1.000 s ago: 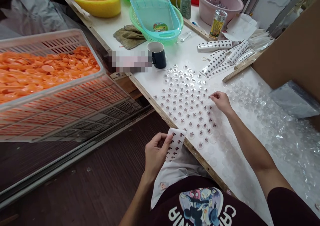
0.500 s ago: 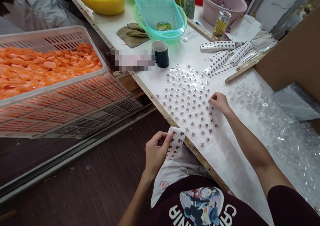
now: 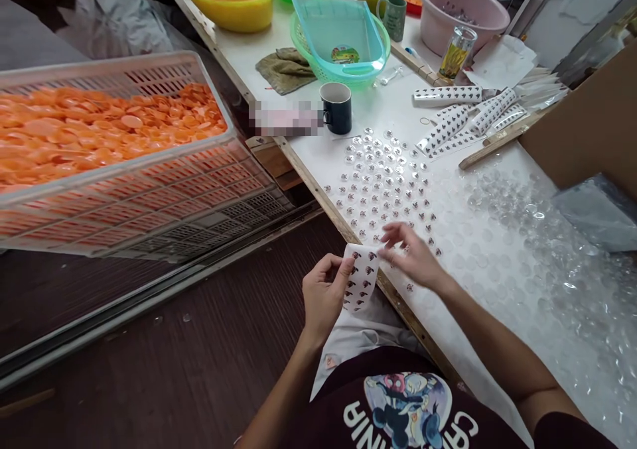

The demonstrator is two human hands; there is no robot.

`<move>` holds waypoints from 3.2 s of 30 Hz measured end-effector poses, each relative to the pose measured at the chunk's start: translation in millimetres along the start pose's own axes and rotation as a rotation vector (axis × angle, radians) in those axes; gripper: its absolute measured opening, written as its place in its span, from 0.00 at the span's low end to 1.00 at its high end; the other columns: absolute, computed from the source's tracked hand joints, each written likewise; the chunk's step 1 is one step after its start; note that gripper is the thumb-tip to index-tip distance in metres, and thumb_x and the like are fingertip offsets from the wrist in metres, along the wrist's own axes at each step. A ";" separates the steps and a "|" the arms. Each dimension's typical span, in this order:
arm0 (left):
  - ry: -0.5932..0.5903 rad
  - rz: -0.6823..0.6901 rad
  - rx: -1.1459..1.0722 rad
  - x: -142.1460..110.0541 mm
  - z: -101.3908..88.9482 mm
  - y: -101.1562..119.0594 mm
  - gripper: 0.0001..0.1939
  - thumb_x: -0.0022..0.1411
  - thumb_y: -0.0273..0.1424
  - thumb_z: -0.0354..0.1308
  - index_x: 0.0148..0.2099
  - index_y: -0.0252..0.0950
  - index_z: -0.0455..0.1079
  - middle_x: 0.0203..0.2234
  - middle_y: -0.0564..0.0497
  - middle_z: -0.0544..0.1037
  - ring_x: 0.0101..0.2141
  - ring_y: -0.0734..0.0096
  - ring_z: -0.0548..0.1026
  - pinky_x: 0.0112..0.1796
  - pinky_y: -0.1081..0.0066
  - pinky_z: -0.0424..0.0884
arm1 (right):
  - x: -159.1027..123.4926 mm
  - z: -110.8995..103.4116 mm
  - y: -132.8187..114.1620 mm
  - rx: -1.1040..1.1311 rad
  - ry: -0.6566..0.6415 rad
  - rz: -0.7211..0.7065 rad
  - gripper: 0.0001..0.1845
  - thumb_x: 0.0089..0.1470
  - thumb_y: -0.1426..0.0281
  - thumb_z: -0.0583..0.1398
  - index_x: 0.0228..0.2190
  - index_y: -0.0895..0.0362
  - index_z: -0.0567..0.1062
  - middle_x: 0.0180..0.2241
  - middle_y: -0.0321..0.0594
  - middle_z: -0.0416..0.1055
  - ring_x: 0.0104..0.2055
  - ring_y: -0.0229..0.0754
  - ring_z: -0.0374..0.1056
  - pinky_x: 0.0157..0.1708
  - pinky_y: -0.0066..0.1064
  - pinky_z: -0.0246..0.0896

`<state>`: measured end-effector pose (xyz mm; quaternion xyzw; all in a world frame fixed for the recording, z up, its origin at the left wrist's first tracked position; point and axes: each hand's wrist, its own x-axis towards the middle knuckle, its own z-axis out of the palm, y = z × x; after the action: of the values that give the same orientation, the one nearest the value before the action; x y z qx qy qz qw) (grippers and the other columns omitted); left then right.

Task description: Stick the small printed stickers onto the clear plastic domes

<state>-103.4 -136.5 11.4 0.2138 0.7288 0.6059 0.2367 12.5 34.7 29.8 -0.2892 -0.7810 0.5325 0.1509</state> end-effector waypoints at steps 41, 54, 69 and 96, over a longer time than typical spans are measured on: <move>-0.074 0.089 0.120 11.4 -3.4 -16.2 0.11 0.64 0.39 0.61 0.34 0.38 0.77 0.28 0.51 0.80 0.32 0.66 0.75 0.32 0.71 0.69 | 85.9 -106.3 31.4 0.025 0.621 -0.236 0.27 0.54 0.72 0.63 0.51 0.49 0.57 0.33 0.31 0.70 0.38 0.40 0.71 0.47 0.41 0.68; -0.034 0.084 0.144 18.6 -8.2 -14.6 0.12 0.63 0.40 0.61 0.34 0.37 0.78 0.27 0.52 0.80 0.32 0.67 0.76 0.32 0.72 0.70 | 155.0 -143.1 95.1 -0.239 0.473 0.107 0.30 0.45 0.74 0.59 0.51 0.55 0.58 0.29 0.31 0.69 0.36 0.42 0.69 0.41 0.35 0.65; -0.056 0.048 0.085 19.1 -8.4 -18.0 0.12 0.63 0.40 0.61 0.34 0.37 0.78 0.27 0.51 0.80 0.32 0.67 0.76 0.30 0.73 0.69 | 160.6 -156.0 85.0 -0.645 0.494 0.099 0.17 0.51 0.68 0.62 0.44 0.54 0.70 0.44 0.44 0.68 0.43 0.47 0.66 0.53 0.45 0.58; -0.015 0.032 0.020 15.8 -6.0 -3.8 0.12 0.63 0.39 0.62 0.33 0.36 0.76 0.26 0.52 0.78 0.28 0.70 0.73 0.29 0.74 0.69 | 115.8 -106.5 30.9 -0.533 0.511 0.060 0.08 0.63 0.66 0.56 0.32 0.54 0.71 0.36 0.45 0.74 0.40 0.48 0.68 0.47 0.45 0.63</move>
<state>-119.7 -132.4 7.2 0.2325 0.7294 0.6008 0.2303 -11.8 193.1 34.3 -0.4649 -0.8206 0.2251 0.2446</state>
